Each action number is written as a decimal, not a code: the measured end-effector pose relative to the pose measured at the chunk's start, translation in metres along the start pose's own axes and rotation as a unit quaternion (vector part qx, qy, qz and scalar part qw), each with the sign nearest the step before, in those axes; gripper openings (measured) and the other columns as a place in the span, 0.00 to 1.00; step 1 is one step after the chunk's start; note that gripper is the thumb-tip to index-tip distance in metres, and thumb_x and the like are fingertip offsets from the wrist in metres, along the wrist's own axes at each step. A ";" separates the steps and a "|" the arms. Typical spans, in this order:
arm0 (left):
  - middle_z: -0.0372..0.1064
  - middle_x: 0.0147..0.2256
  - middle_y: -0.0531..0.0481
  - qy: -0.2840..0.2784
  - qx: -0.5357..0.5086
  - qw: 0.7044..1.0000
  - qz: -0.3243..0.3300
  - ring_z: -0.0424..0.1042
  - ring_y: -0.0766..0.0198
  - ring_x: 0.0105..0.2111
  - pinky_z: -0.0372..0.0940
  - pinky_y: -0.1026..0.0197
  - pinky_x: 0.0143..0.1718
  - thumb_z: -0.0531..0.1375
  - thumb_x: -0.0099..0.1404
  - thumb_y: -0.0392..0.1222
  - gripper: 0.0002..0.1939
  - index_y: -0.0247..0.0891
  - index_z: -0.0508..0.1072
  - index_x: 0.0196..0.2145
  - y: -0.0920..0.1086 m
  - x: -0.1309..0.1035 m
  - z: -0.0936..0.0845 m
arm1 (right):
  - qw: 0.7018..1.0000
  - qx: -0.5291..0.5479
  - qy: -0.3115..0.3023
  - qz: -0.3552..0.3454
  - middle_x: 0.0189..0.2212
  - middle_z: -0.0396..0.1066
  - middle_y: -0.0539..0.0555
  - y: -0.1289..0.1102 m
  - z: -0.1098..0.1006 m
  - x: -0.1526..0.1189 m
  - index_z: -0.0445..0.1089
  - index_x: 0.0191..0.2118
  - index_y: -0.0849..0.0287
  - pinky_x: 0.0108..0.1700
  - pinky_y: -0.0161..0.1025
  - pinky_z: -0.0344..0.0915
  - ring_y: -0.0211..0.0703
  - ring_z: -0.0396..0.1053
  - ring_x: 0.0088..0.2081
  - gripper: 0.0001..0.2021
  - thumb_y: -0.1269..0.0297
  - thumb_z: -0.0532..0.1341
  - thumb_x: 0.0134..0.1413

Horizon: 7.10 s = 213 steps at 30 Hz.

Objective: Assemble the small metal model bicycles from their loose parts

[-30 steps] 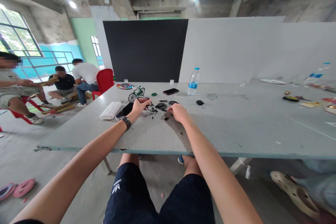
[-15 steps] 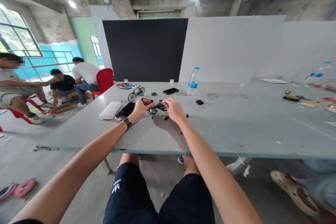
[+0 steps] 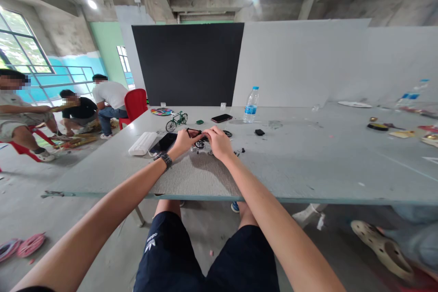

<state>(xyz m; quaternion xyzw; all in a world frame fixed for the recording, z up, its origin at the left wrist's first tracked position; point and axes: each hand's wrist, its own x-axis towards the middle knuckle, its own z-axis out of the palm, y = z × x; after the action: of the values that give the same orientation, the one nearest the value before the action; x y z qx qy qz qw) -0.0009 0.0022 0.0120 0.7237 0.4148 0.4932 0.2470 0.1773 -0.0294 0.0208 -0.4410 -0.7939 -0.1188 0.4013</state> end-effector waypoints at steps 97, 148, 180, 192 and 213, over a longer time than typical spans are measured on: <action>0.75 0.31 0.42 0.035 0.227 0.971 0.062 0.70 0.60 0.32 0.60 0.61 0.36 0.59 0.69 0.45 0.12 0.35 0.76 0.32 0.018 -0.007 0.002 | 0.993 0.110 0.012 0.047 0.38 0.70 0.59 0.011 0.015 0.001 0.73 0.42 0.59 0.46 0.44 0.69 0.46 0.72 0.38 0.09 0.63 0.56 0.64; 0.72 0.26 0.48 0.021 -0.272 0.957 -0.104 0.68 0.69 0.22 0.64 0.66 0.25 0.63 0.62 0.54 0.19 0.33 0.74 0.26 -0.011 0.009 0.009 | 0.972 0.176 -0.127 0.086 0.31 0.75 0.54 0.006 -0.002 -0.003 0.75 0.35 0.59 0.36 0.38 0.61 0.43 0.69 0.32 0.15 0.50 0.65 0.54; 0.64 0.21 0.51 0.193 -0.201 0.942 -0.186 0.63 0.67 0.19 0.62 0.64 0.22 0.57 0.65 0.64 0.26 0.36 0.69 0.26 -0.011 0.013 -0.003 | 0.966 0.053 -0.236 0.087 0.31 0.76 0.55 0.022 -0.006 -0.005 0.76 0.39 0.57 0.33 0.38 0.60 0.46 0.70 0.32 0.16 0.50 0.69 0.51; 0.68 0.27 0.47 0.154 -0.224 0.945 -0.181 0.64 0.68 0.22 0.63 0.65 0.21 0.55 0.64 0.69 0.31 0.34 0.72 0.30 -0.017 0.014 0.002 | 0.962 0.063 -0.240 0.112 0.30 0.78 0.56 0.041 -0.010 -0.007 0.78 0.32 0.54 0.34 0.40 0.62 0.49 0.73 0.33 0.13 0.50 0.65 0.57; 0.69 0.25 0.48 0.136 -0.218 0.951 -0.172 0.65 0.68 0.21 0.63 0.65 0.21 0.55 0.66 0.66 0.29 0.34 0.72 0.29 -0.013 0.012 0.003 | 0.975 0.071 -0.185 0.099 0.26 0.75 0.55 0.034 -0.015 -0.003 0.74 0.30 0.57 0.32 0.39 0.56 0.46 0.69 0.28 0.21 0.50 0.54 0.66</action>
<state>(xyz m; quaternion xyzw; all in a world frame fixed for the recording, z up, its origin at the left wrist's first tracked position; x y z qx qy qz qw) -0.0003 0.0195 0.0067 0.4960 0.4449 0.6155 0.4209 0.2134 -0.0190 0.0228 -0.5022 -0.8131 0.0618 0.2879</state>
